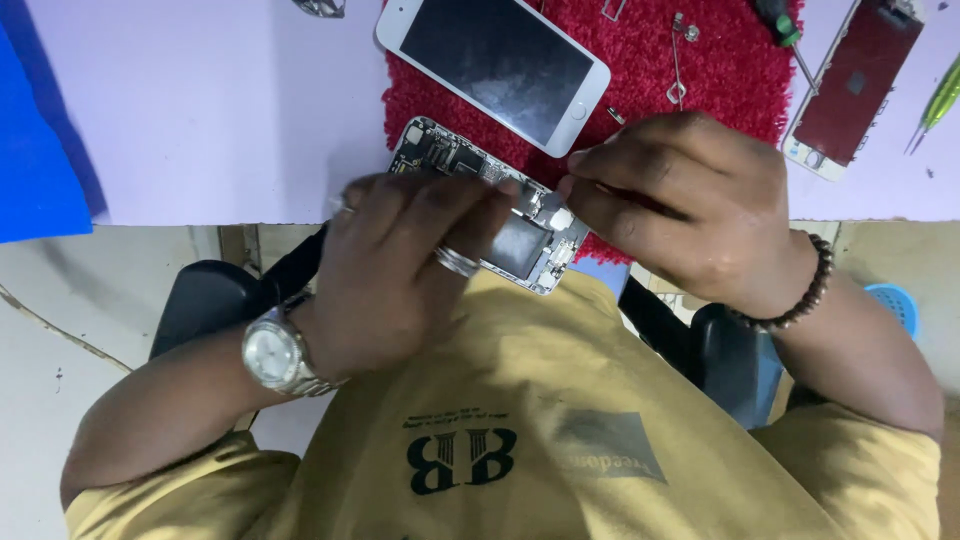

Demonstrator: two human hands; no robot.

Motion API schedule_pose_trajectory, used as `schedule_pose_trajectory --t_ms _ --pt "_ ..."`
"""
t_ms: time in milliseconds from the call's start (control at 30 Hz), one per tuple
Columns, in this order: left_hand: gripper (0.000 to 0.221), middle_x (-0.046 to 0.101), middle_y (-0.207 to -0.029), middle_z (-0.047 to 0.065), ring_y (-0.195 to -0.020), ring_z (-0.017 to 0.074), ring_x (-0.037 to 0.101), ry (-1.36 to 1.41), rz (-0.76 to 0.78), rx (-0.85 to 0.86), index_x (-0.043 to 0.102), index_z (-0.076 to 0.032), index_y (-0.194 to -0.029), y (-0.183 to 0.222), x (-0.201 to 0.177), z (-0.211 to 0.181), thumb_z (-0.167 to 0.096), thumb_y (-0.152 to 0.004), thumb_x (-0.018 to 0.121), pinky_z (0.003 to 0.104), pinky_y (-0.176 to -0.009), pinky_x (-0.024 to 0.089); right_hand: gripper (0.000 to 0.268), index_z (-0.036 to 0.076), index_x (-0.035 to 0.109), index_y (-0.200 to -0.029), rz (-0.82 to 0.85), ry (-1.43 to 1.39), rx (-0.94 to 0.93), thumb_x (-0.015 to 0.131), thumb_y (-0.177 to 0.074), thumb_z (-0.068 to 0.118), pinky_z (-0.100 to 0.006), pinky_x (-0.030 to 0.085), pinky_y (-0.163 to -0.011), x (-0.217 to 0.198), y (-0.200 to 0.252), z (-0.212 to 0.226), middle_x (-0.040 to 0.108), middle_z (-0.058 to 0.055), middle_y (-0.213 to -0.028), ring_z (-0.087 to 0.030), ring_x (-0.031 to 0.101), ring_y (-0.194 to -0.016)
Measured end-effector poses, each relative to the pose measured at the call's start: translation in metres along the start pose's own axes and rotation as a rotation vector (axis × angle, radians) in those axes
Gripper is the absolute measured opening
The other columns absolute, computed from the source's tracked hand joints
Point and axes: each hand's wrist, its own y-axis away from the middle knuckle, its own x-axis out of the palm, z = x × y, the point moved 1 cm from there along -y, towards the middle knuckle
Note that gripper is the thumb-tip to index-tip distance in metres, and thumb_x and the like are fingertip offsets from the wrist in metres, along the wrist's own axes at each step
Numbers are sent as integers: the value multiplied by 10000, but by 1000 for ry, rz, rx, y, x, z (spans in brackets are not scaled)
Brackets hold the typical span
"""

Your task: Disassembling a mobile phone by removing internal screws and components at a repair bench.

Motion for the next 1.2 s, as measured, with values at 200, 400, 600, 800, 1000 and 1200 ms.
schedule_pose_trajectory --t_ms 200,400,600,800,1000,1200 --pt "297 663 -1279 61 -1084 305 582 -100 236 0 709 -95 -1327 -6 -11 5 -160 -1037 724 464 -831 506 72 40 842 -1063 13 107 -52 904 -1081 9 -344 404 -586 13 23 -10 503 -42 -784 -235 457 -676" --pt "180 664 -1236 122 -1197 328 617 4 145 126 713 5 -1237 -16 -13 7 -26 -1078 793 485 -937 507 223 111 787 -940 59 152 -52 913 -1112 46 -342 339 -516 15 20 -14 380 -17 -699 -232 379 -659" --pt "180 664 -1298 130 -1285 347 573 58 203 167 733 20 -1220 -15 -9 10 -36 -1051 753 520 -1016 542 69 151 892 -1142 123 240 -120 876 -1116 89 -316 410 -557 10 16 -14 427 25 -707 -201 417 -655" --pt "44 684 -1234 131 -1183 341 619 108 156 166 740 3 -1031 -20 -11 10 -2 -1063 769 496 -1011 536 178 89 823 -1011 152 289 -102 953 -1130 112 -304 423 -558 8 21 -16 398 4 -741 -202 440 -683" --pt "25 705 -1251 140 -1184 349 615 219 150 104 736 53 -1048 -17 -4 11 31 -1054 745 518 -1072 513 203 -57 821 -1258 168 -6 100 693 -1121 22 -381 544 -751 -2 12 -3 691 -137 -996 -270 621 -833" --pt "267 671 -1345 144 -1236 348 609 72 214 180 693 19 -1321 -15 -6 12 -39 -1068 754 523 -1034 552 141 -49 824 -1173 123 -68 55 741 -1077 14 -367 654 -834 4 7 1 753 -147 -989 -271 723 -893"
